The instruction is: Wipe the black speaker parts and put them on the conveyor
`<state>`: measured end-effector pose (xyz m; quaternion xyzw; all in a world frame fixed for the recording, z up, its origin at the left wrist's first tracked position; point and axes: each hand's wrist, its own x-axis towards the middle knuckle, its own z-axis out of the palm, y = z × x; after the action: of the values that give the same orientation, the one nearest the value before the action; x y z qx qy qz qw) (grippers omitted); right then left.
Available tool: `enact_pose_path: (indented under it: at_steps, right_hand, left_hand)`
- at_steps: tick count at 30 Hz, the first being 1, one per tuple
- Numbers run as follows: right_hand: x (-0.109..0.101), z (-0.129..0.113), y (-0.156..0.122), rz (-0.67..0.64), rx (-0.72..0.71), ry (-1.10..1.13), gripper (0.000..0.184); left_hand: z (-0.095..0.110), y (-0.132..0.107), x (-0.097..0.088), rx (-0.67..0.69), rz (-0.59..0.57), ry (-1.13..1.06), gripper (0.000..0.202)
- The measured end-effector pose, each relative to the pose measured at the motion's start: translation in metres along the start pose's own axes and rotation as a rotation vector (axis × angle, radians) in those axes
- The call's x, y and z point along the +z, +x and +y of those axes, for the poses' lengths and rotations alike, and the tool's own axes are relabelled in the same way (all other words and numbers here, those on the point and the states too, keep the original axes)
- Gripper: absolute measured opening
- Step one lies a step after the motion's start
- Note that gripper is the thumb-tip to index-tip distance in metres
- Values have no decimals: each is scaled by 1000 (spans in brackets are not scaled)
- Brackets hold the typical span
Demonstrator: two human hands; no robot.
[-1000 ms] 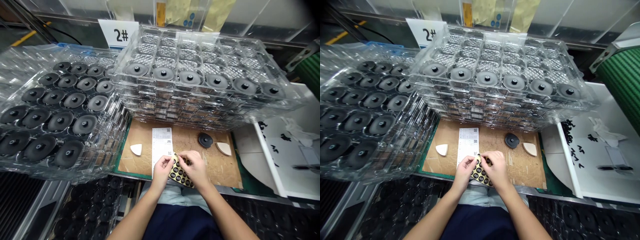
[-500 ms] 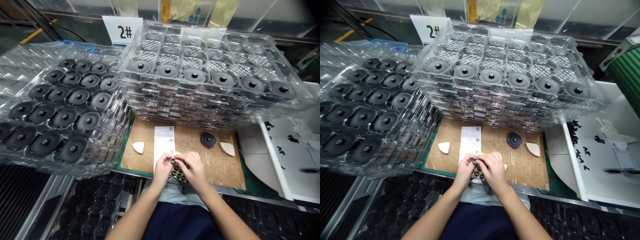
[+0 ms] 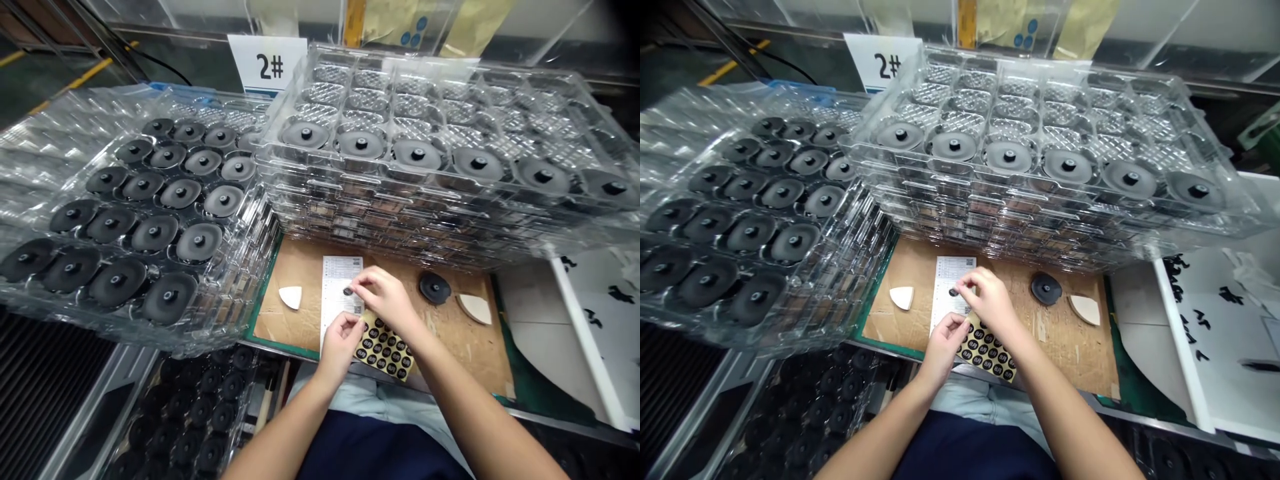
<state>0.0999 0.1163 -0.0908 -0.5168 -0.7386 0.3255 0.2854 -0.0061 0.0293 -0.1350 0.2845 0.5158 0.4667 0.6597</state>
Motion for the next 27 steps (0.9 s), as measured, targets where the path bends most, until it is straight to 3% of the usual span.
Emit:
enact_pose_path:
  at_steps: [4,7,14,19,27]
  right_hand:
    - [26,10,44,-81,48,-57,10]
    - [37,17,58,-145,83,-95,16]
    - [37,21,62,-230,131,-108,16]
    - [39,21,63,-222,147,-136,6]
    - [40,16,60,-202,116,-220,7]
  left_hand:
    - [6,-3,1,-18,11,-9,18]
    - [10,-5,2,-47,26,-31,24]
    - [10,-5,1,-126,30,-72,31]
    - [10,-5,1,-151,10,-77,32]
    - [13,-5,2,-164,19,-91,35]
